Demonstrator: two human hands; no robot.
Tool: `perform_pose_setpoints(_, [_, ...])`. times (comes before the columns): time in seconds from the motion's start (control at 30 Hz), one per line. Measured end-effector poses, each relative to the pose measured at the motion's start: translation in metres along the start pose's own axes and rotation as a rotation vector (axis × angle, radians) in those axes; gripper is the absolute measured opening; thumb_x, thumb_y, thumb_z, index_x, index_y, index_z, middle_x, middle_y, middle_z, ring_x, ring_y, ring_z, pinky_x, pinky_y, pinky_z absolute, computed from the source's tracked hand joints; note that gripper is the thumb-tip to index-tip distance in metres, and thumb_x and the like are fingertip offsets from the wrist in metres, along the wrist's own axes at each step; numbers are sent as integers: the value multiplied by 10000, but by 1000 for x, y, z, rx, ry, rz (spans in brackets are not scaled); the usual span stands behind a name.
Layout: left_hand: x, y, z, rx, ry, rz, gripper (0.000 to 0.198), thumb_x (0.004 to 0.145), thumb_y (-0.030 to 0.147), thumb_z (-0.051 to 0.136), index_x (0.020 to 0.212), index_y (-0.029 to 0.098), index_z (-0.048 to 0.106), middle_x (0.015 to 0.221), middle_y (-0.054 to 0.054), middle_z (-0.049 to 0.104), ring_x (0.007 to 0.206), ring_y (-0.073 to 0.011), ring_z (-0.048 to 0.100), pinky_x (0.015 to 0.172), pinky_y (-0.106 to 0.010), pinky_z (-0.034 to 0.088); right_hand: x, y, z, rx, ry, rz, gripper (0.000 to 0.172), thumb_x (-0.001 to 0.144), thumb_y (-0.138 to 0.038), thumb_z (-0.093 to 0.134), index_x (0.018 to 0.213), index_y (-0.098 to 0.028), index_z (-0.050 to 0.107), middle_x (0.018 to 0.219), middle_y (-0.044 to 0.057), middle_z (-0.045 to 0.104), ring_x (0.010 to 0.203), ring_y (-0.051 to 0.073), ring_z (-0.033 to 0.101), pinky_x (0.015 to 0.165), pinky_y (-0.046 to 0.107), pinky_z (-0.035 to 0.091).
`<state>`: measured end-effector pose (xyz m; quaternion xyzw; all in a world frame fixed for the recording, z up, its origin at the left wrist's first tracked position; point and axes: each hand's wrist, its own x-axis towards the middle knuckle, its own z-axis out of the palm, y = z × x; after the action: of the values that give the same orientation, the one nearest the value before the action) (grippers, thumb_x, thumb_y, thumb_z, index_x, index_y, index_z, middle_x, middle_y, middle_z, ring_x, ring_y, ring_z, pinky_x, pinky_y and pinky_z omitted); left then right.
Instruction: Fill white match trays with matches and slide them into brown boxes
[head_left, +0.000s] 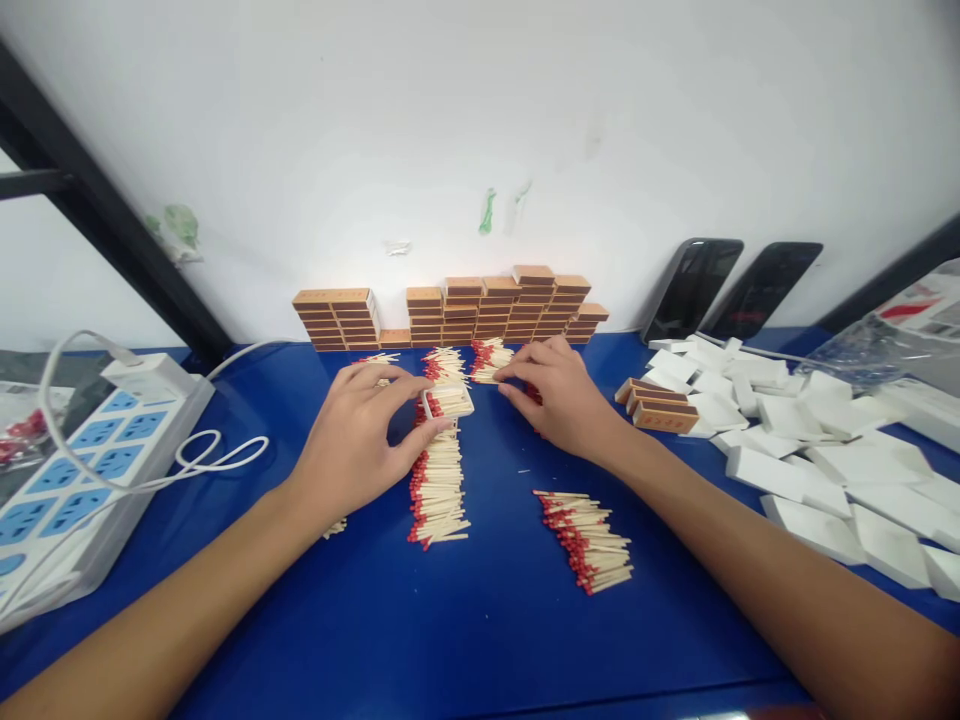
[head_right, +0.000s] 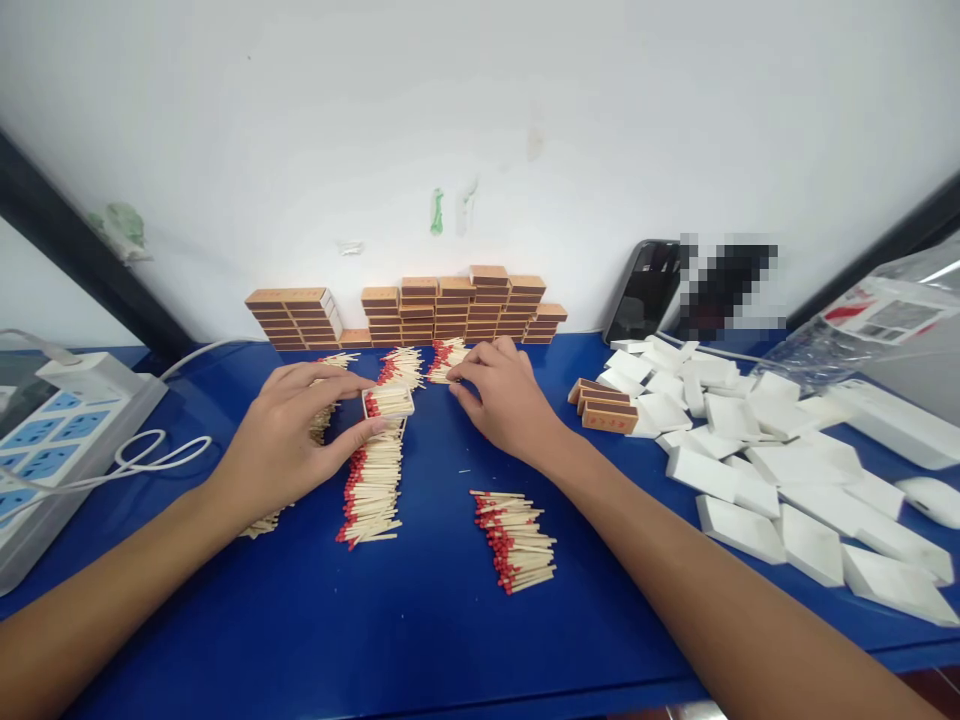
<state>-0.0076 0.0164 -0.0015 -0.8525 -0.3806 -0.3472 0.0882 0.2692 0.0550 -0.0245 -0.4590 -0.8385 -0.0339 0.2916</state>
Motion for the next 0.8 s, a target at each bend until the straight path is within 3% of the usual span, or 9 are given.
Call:
perform_pose_setpoints(0.13, [0, 1, 0, -4, -21, 10, 321, 946, 434, 729, 1160, 195, 715, 1097, -92, 772, 1082, -275, 701, 1034, -477, 489, -1, -3, 5, -66, -62, -18, 235, 1000, -217, 565, 1105, -196, 775, 1110, 121, 696, 1056, 296, 507, 898, 477, 414])
perform_pose_setpoints(0.8, [0, 2, -2, -2, -30, 29, 323, 954, 440, 718, 1162, 194, 703, 1084, -93, 773, 1078, -267, 701, 1050, -480, 477, 1, -1, 8, -92, -52, -38, 244, 1021, -252, 541, 1128, -211, 756, 1096, 124, 682, 1061, 298, 499, 867, 465, 398])
